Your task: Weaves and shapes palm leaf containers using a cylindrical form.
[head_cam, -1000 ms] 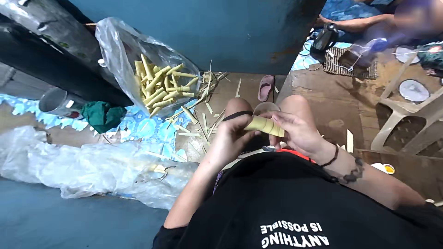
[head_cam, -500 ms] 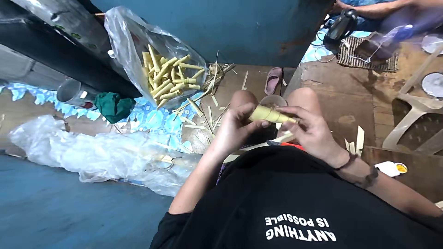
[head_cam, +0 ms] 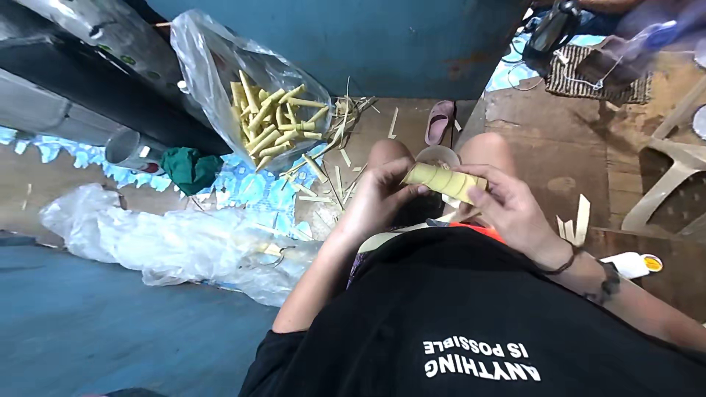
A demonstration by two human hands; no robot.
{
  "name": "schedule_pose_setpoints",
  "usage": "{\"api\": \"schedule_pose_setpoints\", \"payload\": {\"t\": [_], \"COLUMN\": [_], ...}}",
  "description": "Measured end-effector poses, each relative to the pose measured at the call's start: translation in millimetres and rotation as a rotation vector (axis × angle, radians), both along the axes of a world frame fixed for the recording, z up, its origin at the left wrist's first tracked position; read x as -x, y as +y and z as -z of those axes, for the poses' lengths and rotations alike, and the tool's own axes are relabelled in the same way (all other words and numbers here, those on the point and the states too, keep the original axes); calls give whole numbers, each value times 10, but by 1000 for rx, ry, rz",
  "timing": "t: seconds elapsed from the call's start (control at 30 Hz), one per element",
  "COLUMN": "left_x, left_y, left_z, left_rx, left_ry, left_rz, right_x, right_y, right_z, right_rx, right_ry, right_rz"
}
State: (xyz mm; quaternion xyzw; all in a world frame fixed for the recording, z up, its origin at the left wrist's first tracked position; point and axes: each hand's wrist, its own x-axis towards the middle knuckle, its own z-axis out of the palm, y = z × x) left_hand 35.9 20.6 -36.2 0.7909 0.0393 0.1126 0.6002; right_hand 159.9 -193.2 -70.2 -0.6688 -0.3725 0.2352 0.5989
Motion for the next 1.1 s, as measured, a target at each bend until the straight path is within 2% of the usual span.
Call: {"api": "schedule_pose_setpoints", "payload": {"t": [0.03,0.07,0.1,0.2,0.23,0.3,0.33,0.4,0.47,0.57,0.63,0.7,0.73,0.77,0.8,0.87,0.93,1.0,1.1], "left_x": [3,6,5,26,33,44,48,28,2,52,230,551,749,928,1072,1258,1356,1433,1291], "left_y": [3,2,2,34,44,55,39,-17,-19,270,733,1281,1512,1667,1762,1884,1953,1970,1757], "left_z": [-5,-3,0,-2,-5,-31,-39,-11,64,124,140,177,191,179,159,228,295,306,133], "left_rx": [20,34,43,83,104,129,123,124,97,47,-49,-346,-545,-683,-721,-726,-745,-755,-700], "left_ry": [3,0,-7,-43,-55,-43,-25,-21,-79,-112,-114,-28,125,352,569,761,771,737,713], "left_rz": [4,12,22,102,145,231,259,268,137,-299,-612,-871,-958,-1003,-1003,-1057,-1112,-1123,-1009], "right_x": [-3,-14,-20,-115,-167,-236,-227,-167,-162,-281,-404,-519,-564,-589,-596,-587,-598,-618,-536], "right_y": [-8,-9,-26,-94,-124,-124,-100,-49,-21,-100,-228,-378,-445,-490,-514,-499,-461,-403,-237], "right_z": [48,80,80,-22,-15,12,17,-11,-58,-100,-109,-111,-106,-91,-65,-23,-18,-42,-106], "right_rx": [-28,-61,-56,-61,-69,-75,-77,-74,-55,-14,23,54,69,92,119,173,207,271,373], "right_ry": [-281,-415,-335,614,762,852,875,906,936,837,717,636,593,530,464,334,239,46,-283], "right_rz": [22,32,10,-305,-455,-723,-790,-777,-744,-677,-552,-393,-321,-254,-194,-106,-48,13,120]}}
